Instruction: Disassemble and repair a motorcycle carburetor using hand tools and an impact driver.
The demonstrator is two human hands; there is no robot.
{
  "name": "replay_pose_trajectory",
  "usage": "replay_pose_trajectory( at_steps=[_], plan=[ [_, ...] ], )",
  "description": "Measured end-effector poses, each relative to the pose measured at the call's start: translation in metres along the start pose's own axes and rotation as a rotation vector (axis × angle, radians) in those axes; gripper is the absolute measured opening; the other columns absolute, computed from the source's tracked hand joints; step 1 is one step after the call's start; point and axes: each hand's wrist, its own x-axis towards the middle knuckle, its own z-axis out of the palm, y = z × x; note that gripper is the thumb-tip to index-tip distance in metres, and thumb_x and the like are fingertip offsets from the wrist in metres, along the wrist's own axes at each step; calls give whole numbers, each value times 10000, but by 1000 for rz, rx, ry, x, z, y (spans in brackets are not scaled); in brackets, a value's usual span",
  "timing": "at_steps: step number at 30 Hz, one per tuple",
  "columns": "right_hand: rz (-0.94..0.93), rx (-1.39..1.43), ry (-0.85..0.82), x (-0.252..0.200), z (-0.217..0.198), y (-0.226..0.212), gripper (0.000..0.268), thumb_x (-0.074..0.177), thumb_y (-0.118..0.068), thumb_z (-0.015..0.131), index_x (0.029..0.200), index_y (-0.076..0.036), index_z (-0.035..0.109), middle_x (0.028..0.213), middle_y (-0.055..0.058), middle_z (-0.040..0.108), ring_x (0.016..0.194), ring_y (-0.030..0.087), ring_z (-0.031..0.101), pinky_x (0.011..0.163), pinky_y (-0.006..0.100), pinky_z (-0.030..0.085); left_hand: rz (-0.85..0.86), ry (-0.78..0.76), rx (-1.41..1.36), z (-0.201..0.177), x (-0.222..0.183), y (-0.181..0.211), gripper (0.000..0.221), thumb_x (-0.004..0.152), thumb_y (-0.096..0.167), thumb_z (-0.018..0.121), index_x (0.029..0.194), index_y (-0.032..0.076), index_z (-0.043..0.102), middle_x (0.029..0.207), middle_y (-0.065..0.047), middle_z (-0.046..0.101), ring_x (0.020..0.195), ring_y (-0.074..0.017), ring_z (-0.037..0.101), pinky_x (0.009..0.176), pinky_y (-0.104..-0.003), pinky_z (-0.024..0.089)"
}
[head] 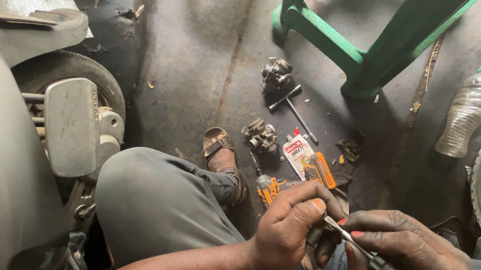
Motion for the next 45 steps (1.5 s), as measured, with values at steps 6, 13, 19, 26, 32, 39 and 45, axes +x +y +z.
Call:
replay_pose_trajectory(
  at_steps=[6,13,19,26,32,39,45],
  plan=[
    [-16,-35,115,-3,9,6,306,707,26,835,957,-60,680,955,143,759,843,154,738,695,211,606,139,-42,179,-1,1,-1,236,1092,138,440,1069,-44,587,1119,-126,635,1042,-160,590,995,-298,487],
    [232,225,-1,-24,-10,16,304,688,69,796,979,-9,750,1034,192,726,771,190,761,631,261,643,144,-55,150,-2,1,-2,240,1097,136,437,1061,-43,592,1102,-122,656,1005,-166,599,952,-307,497],
    [-82,-53,98,6,7,2,250,759,14,799,960,-69,675,940,125,761,869,177,765,789,276,629,180,-35,231,2,1,0,256,1104,159,436,1082,-37,599,1137,-130,667,1072,-173,620,1026,-315,502],
    [-55,-49,56,0,3,8,252,756,-31,833,951,-82,680,958,108,776,886,175,748,771,259,630,248,-48,355,0,0,1,261,1120,146,437,1056,-46,602,1042,-135,679,991,-168,639,994,-322,513],
    [-32,27,56,-7,4,22,249,767,-3,803,970,-70,677,1005,125,772,905,172,789,816,266,631,3,25,69,1,-1,0,254,1086,159,430,1094,-31,598,928,-116,655,692,-162,574,652,-308,475],
    [-18,165,137,-11,-18,69,141,836,-4,753,960,-38,696,1021,163,797,930,180,796,838,294,628,163,-27,278,-10,12,9,251,1109,172,459,1112,-22,618,956,-92,646,822,-135,571,772,-295,472],
    [114,206,225,13,-12,145,95,815,-22,740,899,-6,699,928,162,795,905,186,788,867,343,600,371,-96,530,-23,34,34,313,1051,229,545,1161,-42,657,1050,-101,688,1017,-153,655,948,-295,512]
  ],
)
